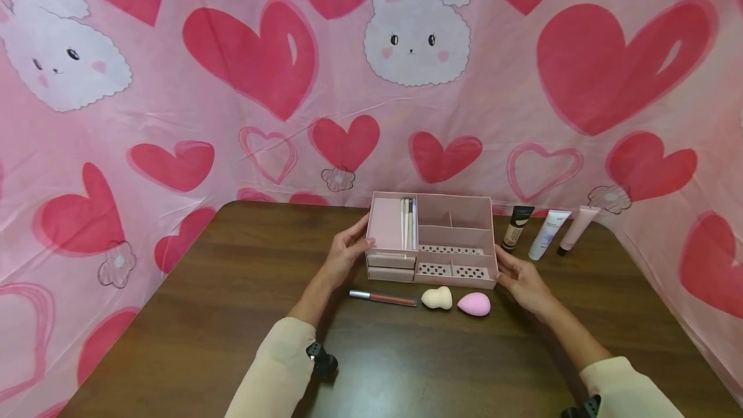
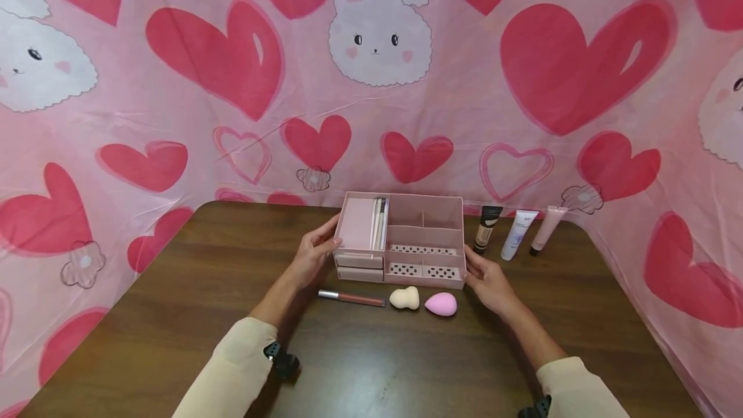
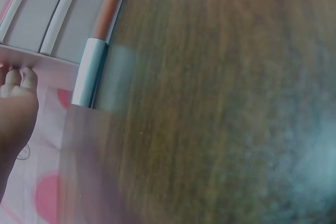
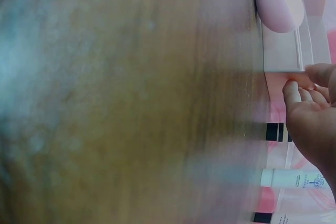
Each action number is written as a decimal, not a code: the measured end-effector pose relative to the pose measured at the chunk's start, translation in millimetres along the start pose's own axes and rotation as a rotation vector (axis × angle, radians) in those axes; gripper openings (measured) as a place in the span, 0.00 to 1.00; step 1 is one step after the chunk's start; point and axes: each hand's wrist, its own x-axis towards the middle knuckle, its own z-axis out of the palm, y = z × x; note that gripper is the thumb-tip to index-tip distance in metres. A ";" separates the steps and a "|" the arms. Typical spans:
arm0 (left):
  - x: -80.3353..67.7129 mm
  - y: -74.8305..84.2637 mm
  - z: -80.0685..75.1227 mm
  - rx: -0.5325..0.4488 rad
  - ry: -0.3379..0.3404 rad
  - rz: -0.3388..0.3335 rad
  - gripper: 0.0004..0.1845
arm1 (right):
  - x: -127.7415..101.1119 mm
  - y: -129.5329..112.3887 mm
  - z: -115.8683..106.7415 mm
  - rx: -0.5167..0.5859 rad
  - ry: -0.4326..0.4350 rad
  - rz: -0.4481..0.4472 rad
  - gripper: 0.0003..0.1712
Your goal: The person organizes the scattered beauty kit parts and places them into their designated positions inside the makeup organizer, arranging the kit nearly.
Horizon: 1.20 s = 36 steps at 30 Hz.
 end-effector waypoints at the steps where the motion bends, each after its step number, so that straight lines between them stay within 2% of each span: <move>1: -0.5 -0.1 0.3 -0.002 0.002 0.002 0.34 | 0.1 0.4 0.0 0.003 0.002 -0.003 0.36; 8: -2.1 0.5 0.7 -0.005 -0.011 0.004 0.34 | -0.8 -1.6 -1.0 -0.022 -0.006 0.042 0.36; 18: -1.3 1.2 0.7 -0.054 0.001 -0.015 0.34 | 0.1 -1.8 -0.1 0.016 -0.010 -0.012 0.36; 24: -2.4 1.5 1.2 -0.059 0.008 -0.011 0.34 | -0.7 -3.4 0.6 0.009 -0.008 0.010 0.36; 28: -1.9 2.0 0.9 -0.048 0.010 -0.012 0.33 | -0.5 -5.3 0.7 -0.032 -0.003 0.032 0.36; 36: -2.1 2.0 1.7 0.006 0.033 -0.005 0.34 | 0.4 -11.3 2.2 -0.191 0.043 0.047 0.35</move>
